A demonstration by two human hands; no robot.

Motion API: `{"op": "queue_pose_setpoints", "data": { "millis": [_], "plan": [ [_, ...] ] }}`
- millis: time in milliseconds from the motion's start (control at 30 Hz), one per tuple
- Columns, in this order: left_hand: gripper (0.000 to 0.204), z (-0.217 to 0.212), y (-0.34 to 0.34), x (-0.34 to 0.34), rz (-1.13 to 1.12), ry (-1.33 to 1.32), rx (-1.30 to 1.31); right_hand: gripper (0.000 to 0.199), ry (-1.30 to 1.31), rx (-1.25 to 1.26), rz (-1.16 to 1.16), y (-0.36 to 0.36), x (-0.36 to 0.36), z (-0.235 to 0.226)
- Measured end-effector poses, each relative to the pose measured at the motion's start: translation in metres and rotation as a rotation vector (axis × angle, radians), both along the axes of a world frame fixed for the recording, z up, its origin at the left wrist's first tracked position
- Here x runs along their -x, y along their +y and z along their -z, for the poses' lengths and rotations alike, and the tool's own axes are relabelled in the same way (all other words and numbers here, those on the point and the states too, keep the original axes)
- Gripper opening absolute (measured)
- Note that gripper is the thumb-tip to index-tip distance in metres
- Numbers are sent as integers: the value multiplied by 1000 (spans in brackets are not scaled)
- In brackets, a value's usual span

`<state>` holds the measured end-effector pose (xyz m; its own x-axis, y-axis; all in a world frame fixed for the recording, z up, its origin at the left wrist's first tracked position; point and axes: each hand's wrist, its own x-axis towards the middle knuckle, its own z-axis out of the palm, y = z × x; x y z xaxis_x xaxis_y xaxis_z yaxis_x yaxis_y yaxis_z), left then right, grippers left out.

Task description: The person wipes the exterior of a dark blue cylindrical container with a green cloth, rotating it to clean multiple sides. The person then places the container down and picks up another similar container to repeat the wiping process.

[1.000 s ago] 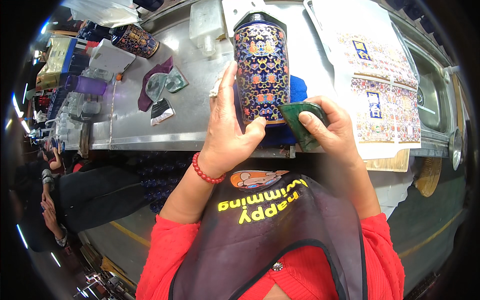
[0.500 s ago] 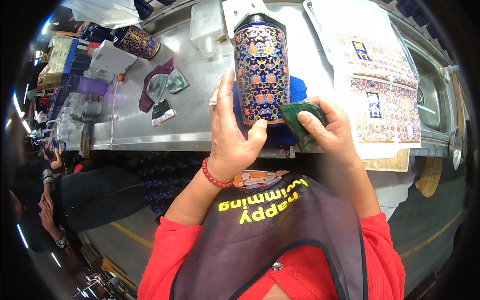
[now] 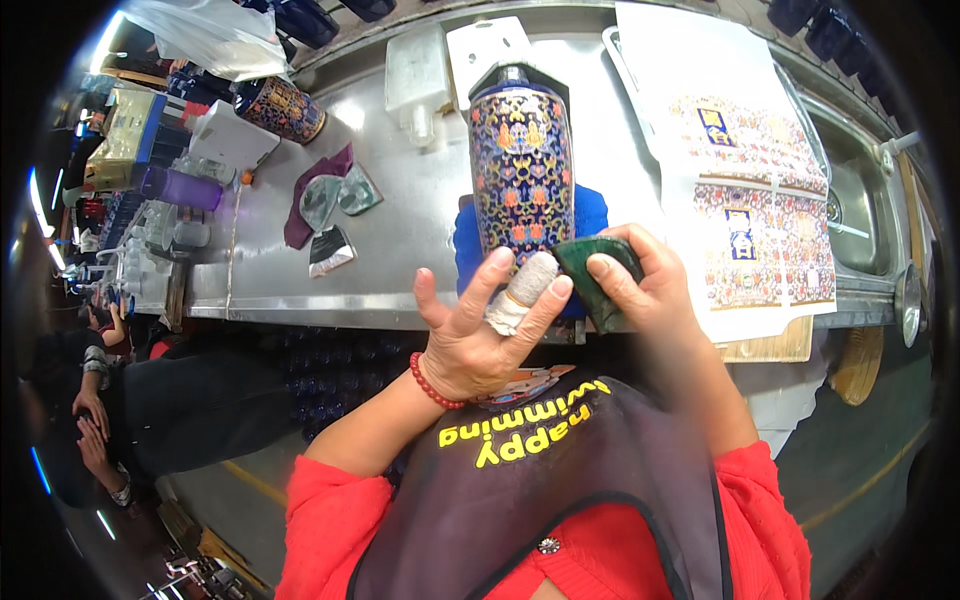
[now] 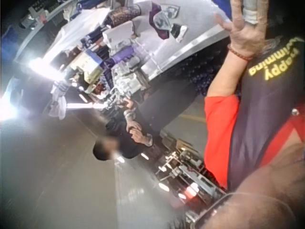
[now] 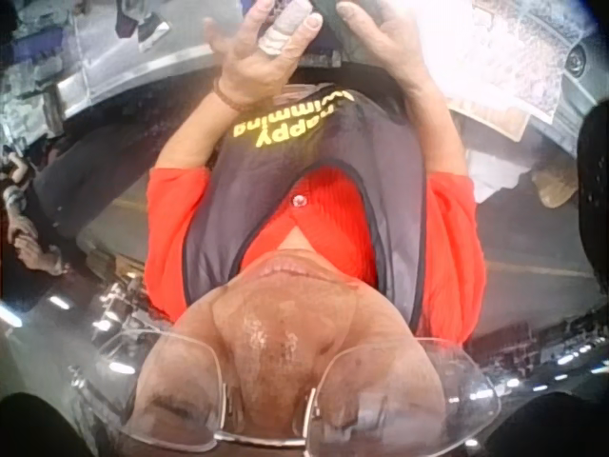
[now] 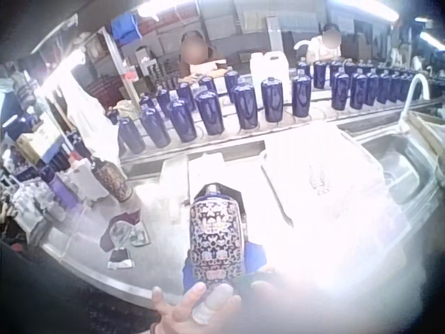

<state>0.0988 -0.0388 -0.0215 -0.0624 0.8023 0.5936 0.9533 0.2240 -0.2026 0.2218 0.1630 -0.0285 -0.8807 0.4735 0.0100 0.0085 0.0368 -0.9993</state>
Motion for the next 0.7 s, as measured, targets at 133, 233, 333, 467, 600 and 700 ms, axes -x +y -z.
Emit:
{"op": "queue_pose_setpoints", "data": {
  "millis": [133, 233, 333, 467, 600, 700],
  "plan": [
    [36, -5, 6, 6, 76, -104, -94, 19, 42, -250, -7, 7, 2, -11],
    [52, -5, 3, 7, 63, -380, -201, 18, 98, -463, -84, 16, 19, -35],
    [74, -5, 3, 8, 1, -514, -199, 16, 141, -518, -141, 29, 49, -60],
    [91, -5, 15, 14, -121, -586, -157, 19, 413, -1159, 69, 31, 60, -72],
    [100, -4, 19, 28, -117, -510, -85, 19, 523, -962, -336, 27, 50, -66],
    [98, 2, 17, 31, -79, -553, -84, 18, 386, -833, -42, 29, 54, -62]
  ]
}}
